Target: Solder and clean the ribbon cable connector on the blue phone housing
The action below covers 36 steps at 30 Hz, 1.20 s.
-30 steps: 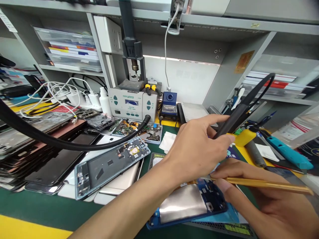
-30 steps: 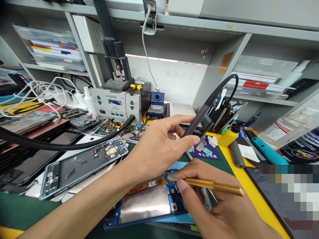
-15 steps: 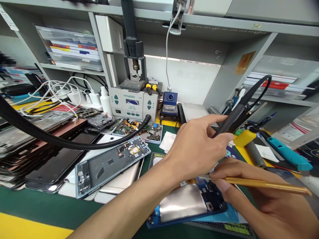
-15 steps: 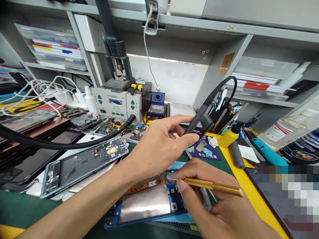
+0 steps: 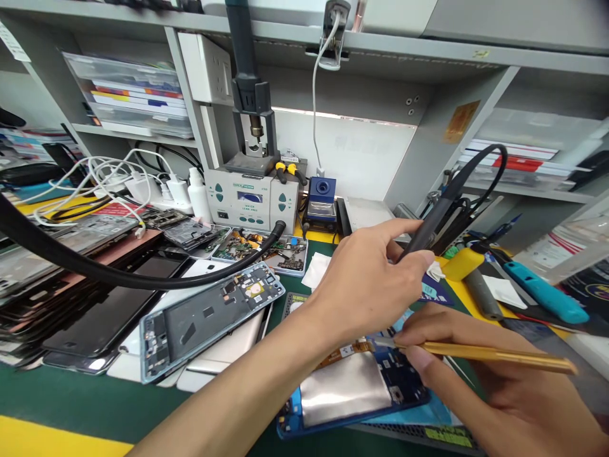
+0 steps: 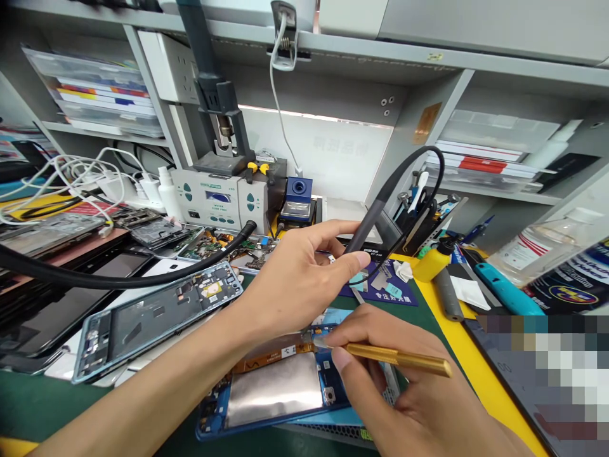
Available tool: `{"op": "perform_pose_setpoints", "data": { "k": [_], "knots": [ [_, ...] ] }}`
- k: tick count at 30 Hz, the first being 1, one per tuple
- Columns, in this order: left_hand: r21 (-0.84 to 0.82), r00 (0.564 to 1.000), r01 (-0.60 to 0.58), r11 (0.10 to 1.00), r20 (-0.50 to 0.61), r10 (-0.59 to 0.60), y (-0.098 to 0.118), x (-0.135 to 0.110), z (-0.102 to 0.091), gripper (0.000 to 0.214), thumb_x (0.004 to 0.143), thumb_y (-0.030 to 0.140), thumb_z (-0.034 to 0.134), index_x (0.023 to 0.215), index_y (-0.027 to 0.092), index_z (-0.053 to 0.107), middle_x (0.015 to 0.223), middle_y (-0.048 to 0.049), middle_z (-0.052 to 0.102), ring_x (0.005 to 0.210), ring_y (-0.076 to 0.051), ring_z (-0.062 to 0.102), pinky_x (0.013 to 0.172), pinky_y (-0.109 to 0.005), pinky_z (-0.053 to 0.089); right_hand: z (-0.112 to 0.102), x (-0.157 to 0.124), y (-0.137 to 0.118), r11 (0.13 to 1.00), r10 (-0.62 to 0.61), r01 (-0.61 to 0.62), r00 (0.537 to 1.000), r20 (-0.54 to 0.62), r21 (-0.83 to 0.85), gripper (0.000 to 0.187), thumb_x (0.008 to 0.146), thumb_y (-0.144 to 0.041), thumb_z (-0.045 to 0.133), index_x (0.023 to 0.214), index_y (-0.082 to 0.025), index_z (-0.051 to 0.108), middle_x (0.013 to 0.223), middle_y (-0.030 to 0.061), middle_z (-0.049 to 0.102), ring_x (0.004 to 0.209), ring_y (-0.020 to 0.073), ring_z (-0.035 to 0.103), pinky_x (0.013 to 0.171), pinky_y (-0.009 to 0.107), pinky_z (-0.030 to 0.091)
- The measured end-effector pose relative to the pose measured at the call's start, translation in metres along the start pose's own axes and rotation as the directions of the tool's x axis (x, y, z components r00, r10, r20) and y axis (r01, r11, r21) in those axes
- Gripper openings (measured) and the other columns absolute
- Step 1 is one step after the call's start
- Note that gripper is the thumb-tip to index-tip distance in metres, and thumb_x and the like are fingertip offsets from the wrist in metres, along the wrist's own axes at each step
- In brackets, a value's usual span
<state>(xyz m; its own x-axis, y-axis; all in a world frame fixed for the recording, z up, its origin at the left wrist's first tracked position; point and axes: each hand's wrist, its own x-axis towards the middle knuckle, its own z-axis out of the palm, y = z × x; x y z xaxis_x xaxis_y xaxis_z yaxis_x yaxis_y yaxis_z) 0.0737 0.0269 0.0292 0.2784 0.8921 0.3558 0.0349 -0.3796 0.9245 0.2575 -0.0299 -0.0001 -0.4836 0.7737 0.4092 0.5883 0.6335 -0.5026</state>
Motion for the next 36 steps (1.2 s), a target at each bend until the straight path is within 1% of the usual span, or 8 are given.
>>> {"op": "perform_pose_setpoints", "data": {
  "k": [4,9,13,19,22,28,33,36],
  "knots": [
    [0.008,1.0,-0.021,1.0,0.014,0.021,0.0004,-0.0002,-0.0015,0.03,0.095,0.025,0.06,0.122,0.03,0.073,0.07,0.0091,0.054,0.055,-0.006,0.04,0.052,-0.022,0.037,-0.0025,0.0003,0.005,1.0,0.027,-0.027,0.999,-0.017,0.01,0.007,0.094,-0.035,0.065,0.1,-0.039,0.067,0.092,-0.0041,0.075,0.081,0.0227,0.074,0.059,0.029,0.06],
    [0.043,0.998,-0.055,0.998,0.009,0.055,-0.0012,0.0006,-0.002,0.03,0.097,0.025,0.059,0.123,0.029,0.073,0.071,0.0085,0.053,0.056,-0.006,0.041,0.053,-0.022,0.037,-0.0003,0.002,0.0056,1.0,0.015,-0.014,0.999,-0.034,0.02,0.01,0.095,-0.031,0.064,0.101,-0.039,0.068,0.09,-0.0058,0.074,0.079,0.0204,0.073,0.064,0.028,0.06],
    [0.056,0.999,-0.046,0.997,0.016,0.045,-0.0005,0.0011,-0.0026,0.031,0.097,0.026,0.058,0.125,0.025,0.072,0.07,0.0082,0.052,0.055,-0.006,0.04,0.052,-0.022,0.036,0.0007,0.0012,0.0018,1.0,0.015,-0.015,1.0,-0.001,0.02,0.011,0.096,-0.029,0.064,0.101,-0.038,0.068,0.089,-0.006,0.074,0.076,0.0195,0.073,0.062,0.027,0.059],
    [0.046,0.997,-0.065,0.997,0.036,0.063,0.0003,-0.0003,-0.0039,0.029,0.097,0.025,0.055,0.121,0.026,0.073,0.068,0.0068,0.051,0.057,-0.009,0.041,0.053,-0.024,0.035,-0.0009,0.0016,0.0022,0.999,0.018,-0.018,1.0,-0.011,0.041,0.012,0.094,-0.03,0.065,0.101,-0.039,0.068,0.091,-0.0058,0.075,0.078,0.0211,0.074,0.061,0.027,0.06],
    [0.056,0.998,-0.057,0.997,0.03,0.056,0.0,-0.0001,-0.0038,0.032,0.097,0.026,0.056,0.125,0.025,0.071,0.069,0.0058,0.052,0.057,-0.01,0.042,0.054,-0.025,0.036,-0.0014,0.0012,0.0034,0.999,0.024,-0.026,0.999,0.03,0.041,0.012,0.094,-0.03,0.065,0.102,-0.039,0.068,0.09,-0.006,0.075,0.077,0.0208,0.074,0.061,0.027,0.06],
    [0.052,0.999,-0.041,0.998,0.023,0.04,0.0003,0.0005,-0.0029,0.036,0.096,0.027,0.057,0.13,0.023,0.069,0.069,0.0054,0.054,0.058,-0.011,0.044,0.056,-0.025,0.038,-0.0019,0.0019,0.0019,0.998,0.019,-0.019,1.0,0.006,0.051,0.013,0.095,-0.03,0.065,0.103,-0.039,0.068,0.093,-0.0067,0.075,0.08,0.0194,0.074,0.065,0.026,0.061],
    [0.051,0.999,-0.048,0.998,0.013,0.047,-0.001,0.0,-0.0023,0.038,0.096,0.028,0.057,0.133,0.023,0.068,0.072,0.0052,0.058,0.059,-0.011,0.045,0.058,-0.025,0.04,0.0008,0.0032,0.0022,0.999,0.012,-0.012,1.0,-0.013,0.048,0.012,0.095,-0.03,0.065,0.102,-0.039,0.067,0.094,-0.0069,0.076,0.082,0.0195,0.074,0.064,0.026,0.06],
    [0.052,0.999,-0.048,0.998,0.013,0.047,-0.0025,-0.0001,-0.0014,0.04,0.096,0.028,0.057,0.134,0.023,0.068,0.073,0.0054,0.057,0.058,-0.01,0.044,0.055,-0.025,0.039,0.0021,0.0014,0.0036,0.999,0.026,-0.026,1.0,0.014,0.023,0.01,0.095,-0.03,0.065,0.102,-0.038,0.067,0.094,-0.0055,0.075,0.081,0.0203,0.074,0.063,0.027,0.06]
  ]
}}
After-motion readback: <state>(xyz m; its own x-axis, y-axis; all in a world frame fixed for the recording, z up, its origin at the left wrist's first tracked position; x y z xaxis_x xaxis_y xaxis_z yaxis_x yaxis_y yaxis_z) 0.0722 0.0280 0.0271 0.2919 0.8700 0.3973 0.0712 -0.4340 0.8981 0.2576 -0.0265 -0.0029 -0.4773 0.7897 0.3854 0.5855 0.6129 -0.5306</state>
